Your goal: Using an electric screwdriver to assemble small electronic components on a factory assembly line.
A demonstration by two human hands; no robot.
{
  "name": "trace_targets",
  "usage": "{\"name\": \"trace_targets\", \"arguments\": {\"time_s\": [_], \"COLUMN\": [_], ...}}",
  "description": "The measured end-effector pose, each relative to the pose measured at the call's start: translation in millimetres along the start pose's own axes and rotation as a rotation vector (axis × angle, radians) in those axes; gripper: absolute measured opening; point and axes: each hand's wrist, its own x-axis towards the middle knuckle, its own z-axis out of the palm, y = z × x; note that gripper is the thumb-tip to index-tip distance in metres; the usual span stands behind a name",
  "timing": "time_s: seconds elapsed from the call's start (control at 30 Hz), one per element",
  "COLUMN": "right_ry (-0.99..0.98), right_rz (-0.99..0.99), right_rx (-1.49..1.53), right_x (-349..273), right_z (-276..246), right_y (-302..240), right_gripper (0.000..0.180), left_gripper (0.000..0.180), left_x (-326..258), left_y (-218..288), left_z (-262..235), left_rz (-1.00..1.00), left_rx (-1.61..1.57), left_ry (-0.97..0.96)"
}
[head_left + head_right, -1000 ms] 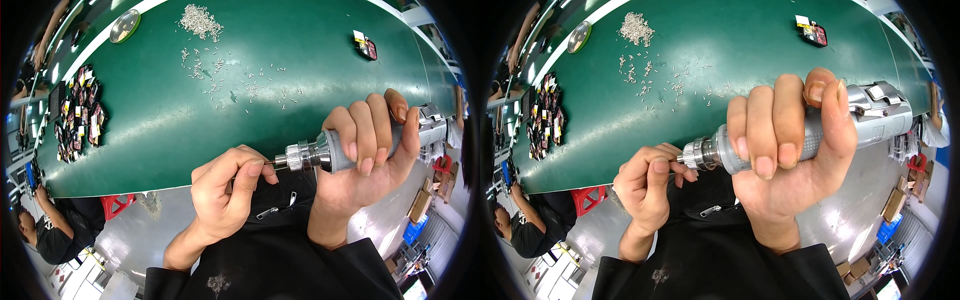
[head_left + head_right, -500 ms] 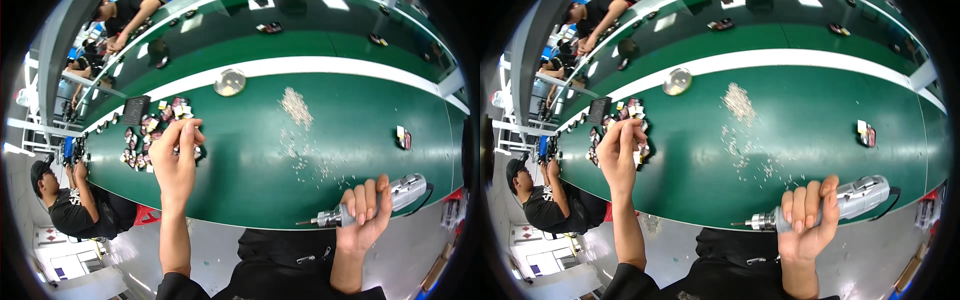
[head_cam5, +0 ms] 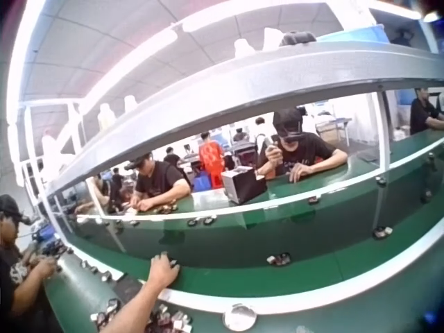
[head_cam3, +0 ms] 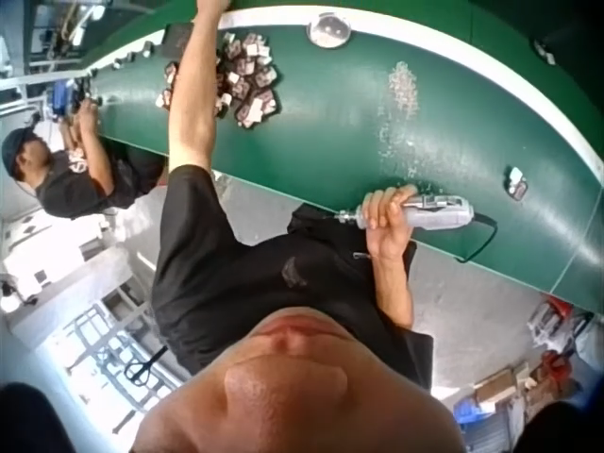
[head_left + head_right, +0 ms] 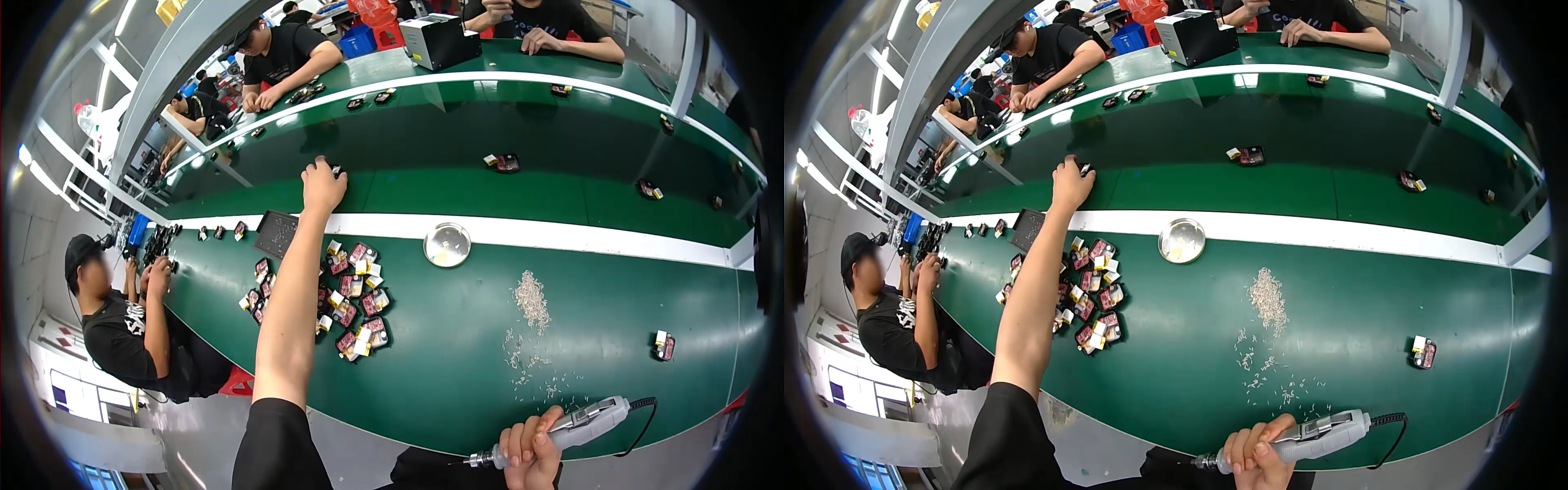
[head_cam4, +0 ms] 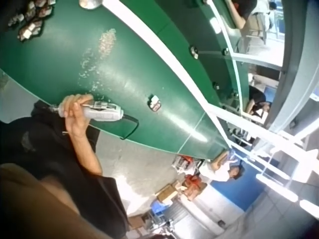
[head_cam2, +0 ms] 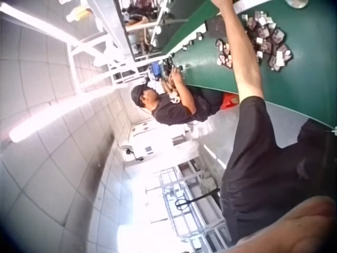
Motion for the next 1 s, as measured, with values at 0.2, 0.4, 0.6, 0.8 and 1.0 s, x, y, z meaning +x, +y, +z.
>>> {"name": "trace_targets", "arguments": {"time_s": [0.2,0.4,0.6,0.8,1.0], "right_ry": [-0.047,-0.09,-0.153,-0.162,-0.117], "right_rz": [0.05,0.027,0.058,0.094,0.077], "right_rx": [0.036,0.08,0.082,0.053,-0.006], "right_x": [0,-5,-4,-20,-43], "right_z": [-3,-25,-20,-18,-22], "right_y": [-3,-3,-6,0,5], "right_gripper": [0.015,0.022,0.017,0.013,0.011], "left_gripper": [0.048,0.041,0.058,0.051,0.032], "left_x": [1,-87,-247,-332,-348], "left_y": [-24,71,152,171,182], "left_z": [-6,-80,-174,-180,-174], "left_rz": [0.092,0.457,0.876,0.933,0.925], "left_rx": [-0.013,-0.453,-0.627,-0.698,-0.63], "left_ry": [0.02,-0.189,-0.542,-0.539,-0.32]}}
